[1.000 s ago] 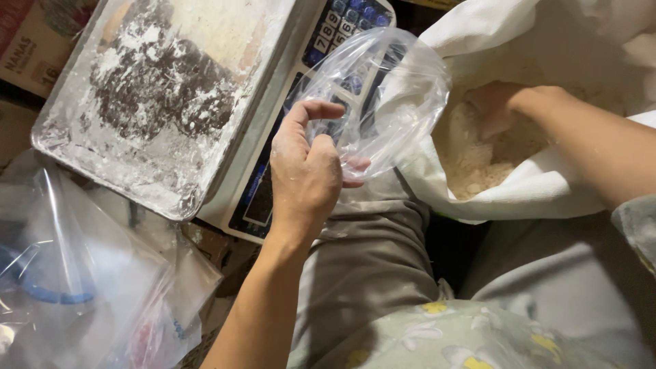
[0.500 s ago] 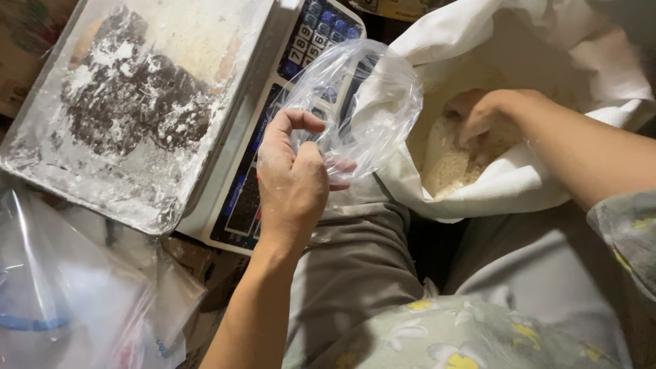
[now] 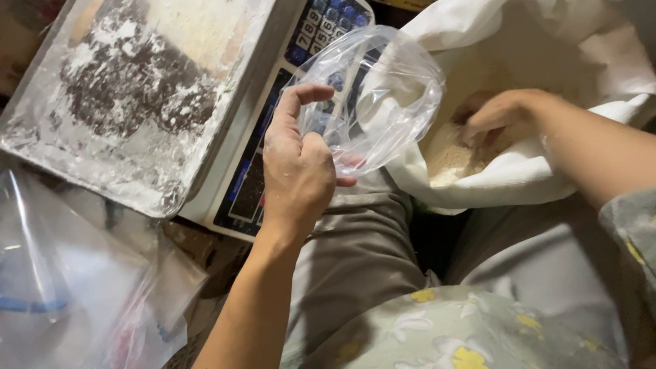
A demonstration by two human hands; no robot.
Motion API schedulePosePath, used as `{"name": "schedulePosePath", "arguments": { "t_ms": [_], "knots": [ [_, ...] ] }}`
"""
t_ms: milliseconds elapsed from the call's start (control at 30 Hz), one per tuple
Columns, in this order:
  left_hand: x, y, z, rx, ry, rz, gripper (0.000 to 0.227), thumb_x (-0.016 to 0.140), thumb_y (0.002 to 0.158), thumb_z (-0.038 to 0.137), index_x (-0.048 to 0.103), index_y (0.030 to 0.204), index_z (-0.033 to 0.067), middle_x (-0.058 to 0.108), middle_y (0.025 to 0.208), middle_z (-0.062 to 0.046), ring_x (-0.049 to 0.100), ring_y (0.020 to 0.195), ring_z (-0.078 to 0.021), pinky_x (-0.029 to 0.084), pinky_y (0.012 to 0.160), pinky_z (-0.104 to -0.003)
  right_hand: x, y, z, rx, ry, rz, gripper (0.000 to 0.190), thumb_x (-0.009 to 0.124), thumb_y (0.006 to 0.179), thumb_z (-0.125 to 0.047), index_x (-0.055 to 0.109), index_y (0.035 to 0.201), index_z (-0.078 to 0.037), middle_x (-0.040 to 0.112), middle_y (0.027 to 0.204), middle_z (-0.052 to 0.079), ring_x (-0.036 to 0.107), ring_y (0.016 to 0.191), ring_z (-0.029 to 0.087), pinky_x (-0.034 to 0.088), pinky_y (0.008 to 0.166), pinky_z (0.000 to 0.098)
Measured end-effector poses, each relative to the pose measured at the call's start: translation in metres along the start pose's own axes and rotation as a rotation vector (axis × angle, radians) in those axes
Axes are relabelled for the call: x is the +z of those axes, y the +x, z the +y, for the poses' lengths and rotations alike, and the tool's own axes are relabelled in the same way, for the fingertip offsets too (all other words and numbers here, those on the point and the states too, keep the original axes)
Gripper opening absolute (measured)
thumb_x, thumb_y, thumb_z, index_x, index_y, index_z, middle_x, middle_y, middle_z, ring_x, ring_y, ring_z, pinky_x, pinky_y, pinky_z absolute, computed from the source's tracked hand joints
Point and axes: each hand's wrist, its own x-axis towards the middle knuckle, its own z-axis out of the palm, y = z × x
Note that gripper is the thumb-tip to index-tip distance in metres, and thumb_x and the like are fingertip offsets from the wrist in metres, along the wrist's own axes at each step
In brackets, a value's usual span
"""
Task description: The person scoops flour from a large sack into a plastic bag using a blue scoop, places the bag on a digital scale, and adjusts the contents to reach a target weight. The person then ties the bag and sets it aside, repeating the process for additional bags.
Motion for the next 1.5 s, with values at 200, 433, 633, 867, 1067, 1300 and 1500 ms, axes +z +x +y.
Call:
{"name": "schedulePosePath", "arguments": {
  "t_ms": [200,433,633,867,1067,1300,1500],
  "knots": [
    [-0.009,-0.003,0.000,0.030,-0.043,-0.015,0.061,0.032,0.077,-0.010,0.060,0.130,0.0034,0.056,0.145,-0.016,0.078,0.072,-0.0228,0.063,0.053,-0.027,-0.004,0.017,0.023,0.002,0.195,0.002,0.057,0.066,0.083,-0.006,0.057,0.139,-0.006,0.072,0.115,0.020,0.075,0.089,0.032,0.063,0.082,0.0422],
    [-0.013,0.002,0.005,-0.020,-0.042,-0.010,0.066,0.033,0.073,-0.012,0.060,0.130,0.0044,0.055,0.146,-0.015,0.078,0.068,-0.0226,0.062,0.050,-0.027,-0.035,0.063,0.067,-0.128,0.171,0.137,0.030,0.074,0.075,-0.012,0.075,0.098,0.007,0.073,0.092,0.016,0.070,0.076,0.022,0.058,0.072,0.0375],
    [-0.013,0.013,0.010,-0.009,0.151,-0.042,0.071,0.036,0.074,-0.013,0.057,0.139,0.0068,0.051,0.150,-0.017,0.071,0.063,-0.0254,0.062,0.050,-0.028,-0.062,0.057,0.082,-0.165,0.179,0.188,0.026,0.076,0.078,-0.008,0.068,0.092,0.013,0.069,0.085,0.017,0.067,0.073,0.024,0.056,0.069,0.0406],
    [0.003,0.032,0.009,0.001,0.579,-0.004,0.058,0.048,0.079,-0.004,0.060,0.134,0.0078,0.058,0.136,-0.022,0.076,0.077,-0.0237,0.066,0.061,-0.030,-0.079,0.015,0.061,-0.104,0.405,0.101,0.018,0.068,0.087,-0.014,0.068,0.098,0.001,0.070,0.095,0.009,0.069,0.093,0.020,0.053,0.087,0.0327],
    [0.013,0.054,0.010,-0.039,0.694,-0.073,0.042,0.046,0.089,0.002,0.056,0.129,-0.0058,0.075,0.093,-0.024,0.076,0.058,-0.0249,0.064,0.063,-0.034,-0.087,-0.020,0.049,-0.128,0.359,0.318,0.018,0.067,0.093,-0.016,0.072,0.101,-0.001,0.073,0.102,0.011,0.068,0.098,0.023,0.053,0.095,0.0352],
    [0.031,0.070,0.024,-0.123,0.794,-0.144,0.027,0.050,0.090,0.006,0.071,0.092,-0.0112,0.075,0.081,-0.023,0.074,0.053,-0.0246,0.064,0.056,-0.037,-0.119,-0.056,0.033,-0.186,0.303,0.464,0.026,0.072,0.093,-0.021,0.073,0.107,0.001,0.073,0.109,0.018,0.069,0.104,0.028,0.053,0.099,0.0397],
    [0.051,0.080,0.032,-0.107,0.738,-0.226,0.032,0.047,0.089,0.010,0.073,0.082,-0.0065,0.075,0.074,-0.021,0.074,0.048,-0.0267,0.063,0.054,-0.037,-0.138,-0.083,0.018,-0.230,0.206,0.555,0.035,0.075,0.085,-0.020,0.071,0.111,0.004,0.072,0.110,0.019,0.069,0.108,0.030,0.055,0.096,0.0395]
  ]
}}
